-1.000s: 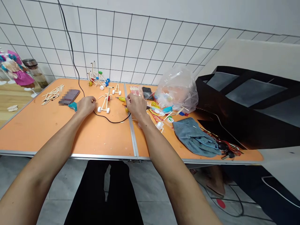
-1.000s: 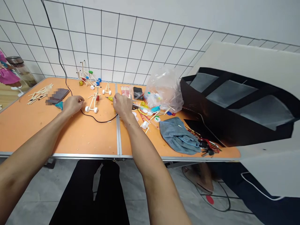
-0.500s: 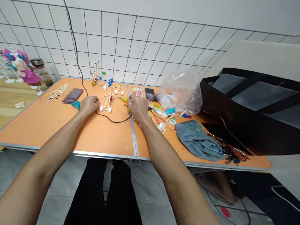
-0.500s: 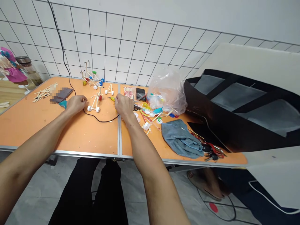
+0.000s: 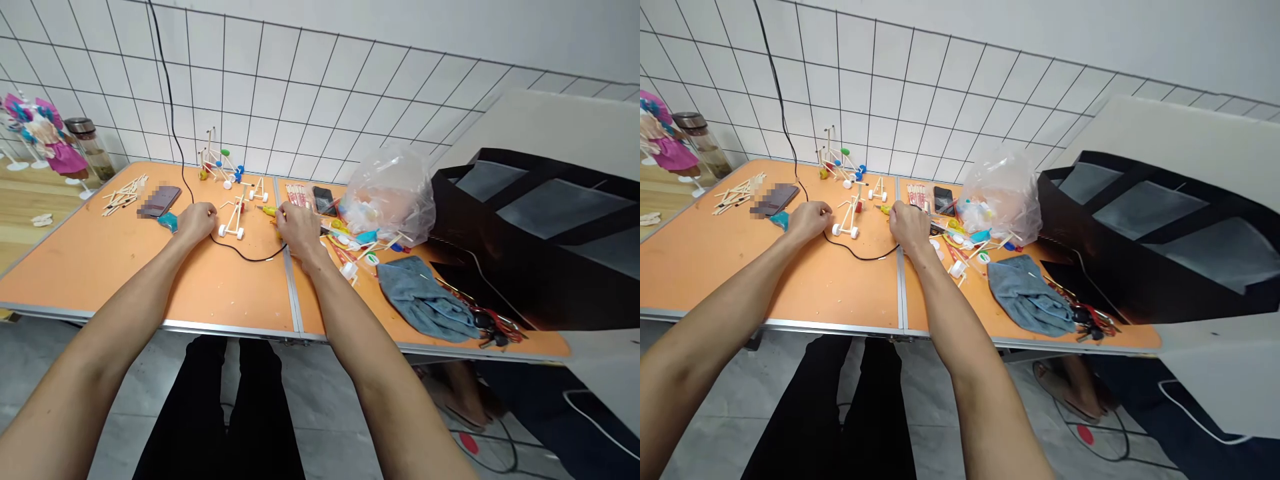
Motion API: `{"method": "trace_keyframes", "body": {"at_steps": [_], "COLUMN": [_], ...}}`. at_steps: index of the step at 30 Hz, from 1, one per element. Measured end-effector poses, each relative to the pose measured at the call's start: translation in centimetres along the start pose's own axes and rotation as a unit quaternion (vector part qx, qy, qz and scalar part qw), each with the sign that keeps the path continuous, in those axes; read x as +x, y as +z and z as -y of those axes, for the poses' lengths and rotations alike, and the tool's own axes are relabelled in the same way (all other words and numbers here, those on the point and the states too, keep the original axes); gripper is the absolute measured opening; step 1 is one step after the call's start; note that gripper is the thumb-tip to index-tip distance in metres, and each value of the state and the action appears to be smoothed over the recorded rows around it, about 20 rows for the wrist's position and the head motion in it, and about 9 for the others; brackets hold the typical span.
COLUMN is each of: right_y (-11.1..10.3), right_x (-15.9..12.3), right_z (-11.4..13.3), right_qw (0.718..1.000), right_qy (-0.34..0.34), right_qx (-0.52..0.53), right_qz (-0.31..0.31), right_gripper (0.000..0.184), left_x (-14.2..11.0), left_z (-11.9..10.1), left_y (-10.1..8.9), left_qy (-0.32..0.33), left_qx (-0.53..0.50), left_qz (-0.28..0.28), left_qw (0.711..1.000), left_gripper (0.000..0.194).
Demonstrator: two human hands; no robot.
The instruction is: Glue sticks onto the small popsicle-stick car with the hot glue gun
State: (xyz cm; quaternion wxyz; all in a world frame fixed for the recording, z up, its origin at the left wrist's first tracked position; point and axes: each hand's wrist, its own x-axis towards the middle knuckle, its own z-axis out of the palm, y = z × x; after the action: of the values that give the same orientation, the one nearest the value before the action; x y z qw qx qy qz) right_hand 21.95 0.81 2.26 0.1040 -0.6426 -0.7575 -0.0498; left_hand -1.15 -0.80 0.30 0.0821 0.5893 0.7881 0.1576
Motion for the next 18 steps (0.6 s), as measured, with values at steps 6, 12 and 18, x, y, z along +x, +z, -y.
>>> {"method": "trace_keyframes", "body": {"at_steps": [6,12,18], "right_y": [0.0,0.3,0.4], "right_x": [0.1,0.2,0.5], "right_z": [0.0,-0.4,-0.6], "right_qw": [1.000,0.999,0.998], "right_qy": [0.008,0.008,0.029], "right_qx": [-0.013,-0.012,-0.021], "right_qz": [-0.003,-0.034,-0.044], "right_gripper": [0.040,0.039,0.038], "left_x": [0.2,0.4,0.9], "left_z": [-0.1,-0.3,-0.2], "left_y": [0.3,0.8,1.5], "left_qy": [0.003,0.012,0.026], "left_qx": [-0.015,-0.040,-0.063], "left_qz": [0.020,0.019,0.019], "left_qw": [1.000,0.999,0.997], "left_gripper": [0.041,0.042,0.042]}}
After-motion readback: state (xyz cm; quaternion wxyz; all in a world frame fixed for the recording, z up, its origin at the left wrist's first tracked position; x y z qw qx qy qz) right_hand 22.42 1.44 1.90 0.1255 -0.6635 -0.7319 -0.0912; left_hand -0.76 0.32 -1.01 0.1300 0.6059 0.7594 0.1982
